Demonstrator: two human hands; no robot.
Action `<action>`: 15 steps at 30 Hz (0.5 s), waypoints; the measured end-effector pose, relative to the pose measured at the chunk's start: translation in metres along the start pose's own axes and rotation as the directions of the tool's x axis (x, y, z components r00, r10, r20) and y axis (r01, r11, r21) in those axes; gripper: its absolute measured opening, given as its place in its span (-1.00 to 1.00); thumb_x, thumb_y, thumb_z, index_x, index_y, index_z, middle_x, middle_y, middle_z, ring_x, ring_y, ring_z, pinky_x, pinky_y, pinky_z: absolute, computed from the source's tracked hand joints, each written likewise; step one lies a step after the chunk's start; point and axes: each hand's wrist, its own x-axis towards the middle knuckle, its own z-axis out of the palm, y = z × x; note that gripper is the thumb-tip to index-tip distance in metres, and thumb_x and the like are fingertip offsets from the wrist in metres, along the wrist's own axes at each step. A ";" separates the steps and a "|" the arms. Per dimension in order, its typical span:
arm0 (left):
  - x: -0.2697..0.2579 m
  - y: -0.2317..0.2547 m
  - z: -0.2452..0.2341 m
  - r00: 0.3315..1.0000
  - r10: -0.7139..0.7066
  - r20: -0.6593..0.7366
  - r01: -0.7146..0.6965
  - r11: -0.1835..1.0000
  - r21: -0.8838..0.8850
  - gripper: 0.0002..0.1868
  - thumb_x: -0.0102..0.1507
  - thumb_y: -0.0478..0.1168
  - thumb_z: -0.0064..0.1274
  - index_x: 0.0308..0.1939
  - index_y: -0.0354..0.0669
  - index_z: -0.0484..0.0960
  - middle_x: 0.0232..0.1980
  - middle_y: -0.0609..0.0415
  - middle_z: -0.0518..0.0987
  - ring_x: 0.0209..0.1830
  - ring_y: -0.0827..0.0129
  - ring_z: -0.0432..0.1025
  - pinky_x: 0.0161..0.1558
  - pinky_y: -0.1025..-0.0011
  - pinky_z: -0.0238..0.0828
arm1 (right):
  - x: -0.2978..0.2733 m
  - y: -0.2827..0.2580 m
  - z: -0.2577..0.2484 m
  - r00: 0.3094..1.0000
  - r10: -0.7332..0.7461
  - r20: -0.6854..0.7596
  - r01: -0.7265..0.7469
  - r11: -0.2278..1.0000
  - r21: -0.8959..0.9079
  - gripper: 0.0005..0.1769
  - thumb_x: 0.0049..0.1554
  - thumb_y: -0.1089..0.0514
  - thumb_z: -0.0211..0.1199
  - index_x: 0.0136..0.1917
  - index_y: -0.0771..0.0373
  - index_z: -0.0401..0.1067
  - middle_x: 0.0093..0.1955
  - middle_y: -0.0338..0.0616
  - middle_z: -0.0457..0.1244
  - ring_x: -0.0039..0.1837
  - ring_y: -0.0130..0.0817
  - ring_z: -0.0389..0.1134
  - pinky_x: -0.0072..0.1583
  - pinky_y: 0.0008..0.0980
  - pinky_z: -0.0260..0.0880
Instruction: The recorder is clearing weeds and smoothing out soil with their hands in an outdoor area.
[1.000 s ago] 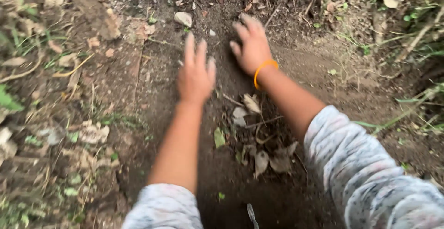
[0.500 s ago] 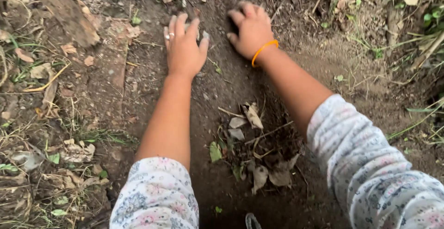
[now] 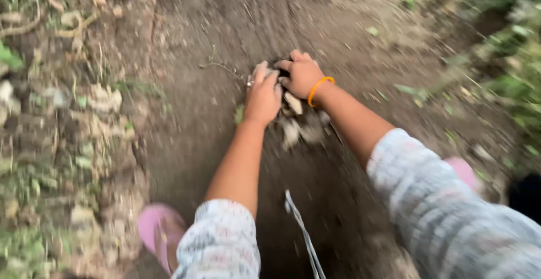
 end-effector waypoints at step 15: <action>-0.130 0.074 -0.057 0.877 -0.457 0.148 0.425 0.882 0.205 -0.25 0.20 -0.23 0.21 0.46 -0.05 0.30 0.53 0.01 0.24 0.54 0.07 0.13 0.47 0.07 0.08 | -0.165 -0.012 0.007 0.878 0.478 -0.024 -0.478 0.878 0.032 -0.15 -0.04 -0.15 0.51 0.46 -0.01 0.30 0.56 0.13 0.03 0.49 0.19 0.13 0.45 -0.04 0.19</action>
